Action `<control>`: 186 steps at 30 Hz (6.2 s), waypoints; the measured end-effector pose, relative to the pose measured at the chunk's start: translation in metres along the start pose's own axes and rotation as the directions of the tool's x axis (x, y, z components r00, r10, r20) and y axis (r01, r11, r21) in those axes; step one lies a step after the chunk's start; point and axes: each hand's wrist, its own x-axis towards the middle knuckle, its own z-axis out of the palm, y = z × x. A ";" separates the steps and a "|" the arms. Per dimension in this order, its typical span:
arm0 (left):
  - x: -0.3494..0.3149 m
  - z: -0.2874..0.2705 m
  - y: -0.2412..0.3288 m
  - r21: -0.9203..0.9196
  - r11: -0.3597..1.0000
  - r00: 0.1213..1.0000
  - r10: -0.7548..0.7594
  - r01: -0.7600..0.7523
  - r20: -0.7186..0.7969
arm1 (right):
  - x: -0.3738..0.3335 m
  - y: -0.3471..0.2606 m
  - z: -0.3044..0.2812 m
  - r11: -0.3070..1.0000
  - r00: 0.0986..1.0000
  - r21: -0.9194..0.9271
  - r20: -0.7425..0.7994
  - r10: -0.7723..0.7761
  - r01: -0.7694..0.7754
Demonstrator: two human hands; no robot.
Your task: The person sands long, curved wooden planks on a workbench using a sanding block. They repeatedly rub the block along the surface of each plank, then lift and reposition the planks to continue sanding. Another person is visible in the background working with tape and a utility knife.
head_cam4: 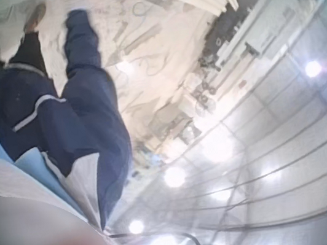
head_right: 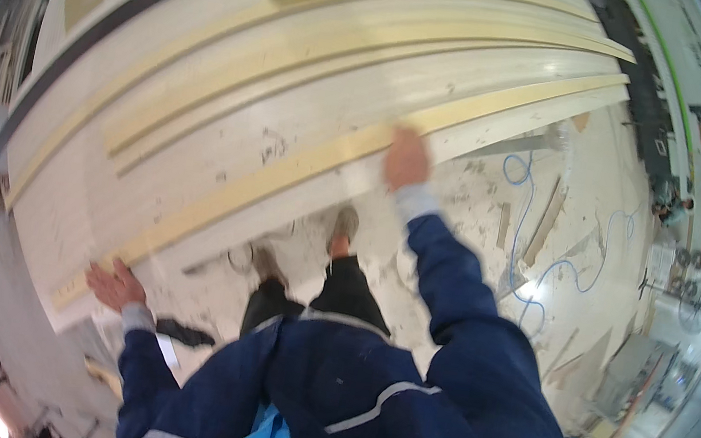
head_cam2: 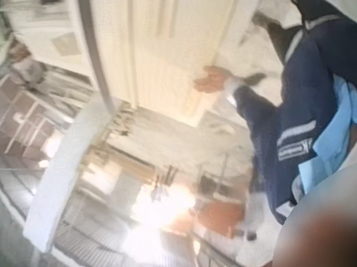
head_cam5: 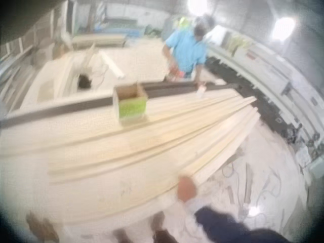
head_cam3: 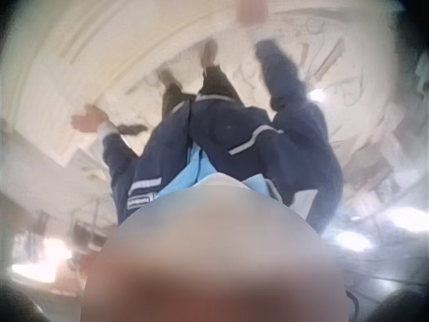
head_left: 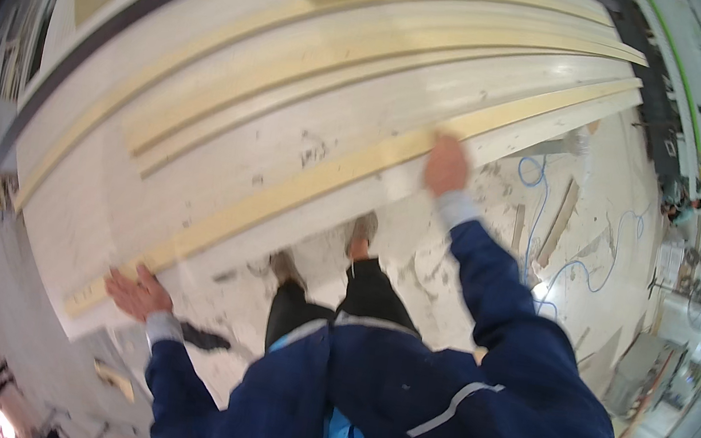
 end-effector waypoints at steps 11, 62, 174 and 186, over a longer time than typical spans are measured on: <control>-0.013 -0.022 0.006 -0.034 0.999 0.999 0.029 -0.029 0.019 | -0.133 -0.381 -0.057 0.641 0.760 0.746 0.308 -0.572 0.179; -0.100 -0.113 0.042 -0.963 0.235 0.497 0.856 -0.131 0.142 | -0.155 -0.312 -0.181 0.504 0.643 0.719 0.677 -0.357 -0.478; 0.207 0.025 -0.335 -0.289 0.948 0.983 0.162 -0.131 0.088 | -0.023 -0.132 -0.015 0.910 0.934 -0.310 0.141 0.329 -0.274; 0.214 0.016 -0.335 -0.079 0.953 0.945 0.299 -0.291 0.134 | -0.108 -0.395 -0.034 0.971 0.944 0.230 0.304 -0.130 0.060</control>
